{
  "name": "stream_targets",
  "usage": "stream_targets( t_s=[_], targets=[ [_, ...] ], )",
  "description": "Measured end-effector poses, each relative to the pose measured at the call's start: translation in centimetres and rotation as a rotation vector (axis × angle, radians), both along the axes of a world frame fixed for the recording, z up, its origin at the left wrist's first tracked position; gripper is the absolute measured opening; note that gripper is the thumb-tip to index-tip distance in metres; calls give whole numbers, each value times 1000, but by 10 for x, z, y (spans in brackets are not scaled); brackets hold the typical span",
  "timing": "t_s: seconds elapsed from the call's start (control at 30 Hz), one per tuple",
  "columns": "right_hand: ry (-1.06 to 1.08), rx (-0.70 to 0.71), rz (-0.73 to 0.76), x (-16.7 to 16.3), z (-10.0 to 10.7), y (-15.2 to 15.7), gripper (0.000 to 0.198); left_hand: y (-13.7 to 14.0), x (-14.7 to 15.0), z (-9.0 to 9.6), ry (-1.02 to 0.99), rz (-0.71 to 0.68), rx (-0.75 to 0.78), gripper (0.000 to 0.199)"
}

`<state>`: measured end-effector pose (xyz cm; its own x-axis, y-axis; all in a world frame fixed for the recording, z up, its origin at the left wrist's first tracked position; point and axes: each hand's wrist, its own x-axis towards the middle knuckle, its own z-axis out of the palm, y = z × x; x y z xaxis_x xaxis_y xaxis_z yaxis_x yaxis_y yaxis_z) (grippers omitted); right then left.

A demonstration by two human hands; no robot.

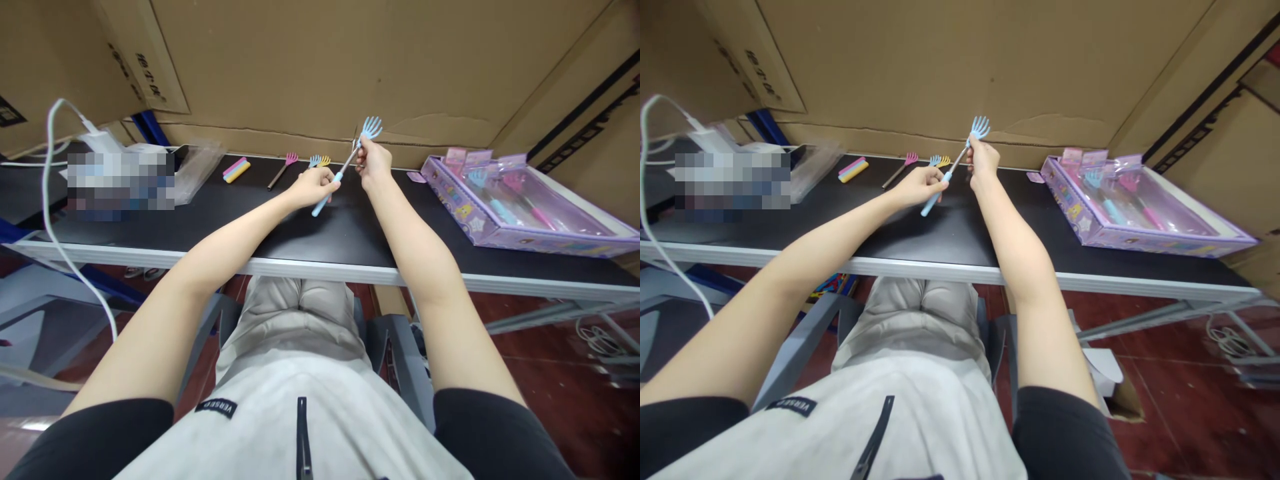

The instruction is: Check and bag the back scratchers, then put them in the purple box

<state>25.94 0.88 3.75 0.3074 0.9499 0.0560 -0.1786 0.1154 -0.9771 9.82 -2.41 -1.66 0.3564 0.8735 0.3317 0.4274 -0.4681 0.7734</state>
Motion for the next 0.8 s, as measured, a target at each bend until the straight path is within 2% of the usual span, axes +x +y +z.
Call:
stream_targets(
  t_s=[0.17, 0.3, 0.5, 0.7, 0.8],
  targets=[
    [-5, -117, -90, 19, 0, 0, 46, 1, 2, -14, 139, -247, 112, 67],
    [-89, -218, -57, 31, -10, 6, 45, -6, 2, -14, 353, -318, 210, 61],
    [-254, -272, 93, 23, -24, 7, 40, -19, 5, -6, 634, -241, 234, 74],
    [-717, -198, 116, 15, -38, 13, 36, -29, 12, -3, 779, -87, 289, 66],
    [-923, -135, 122, 15, -45, 18, 23, -35, 16, -2, 831, -23, 297, 63]
  ],
)
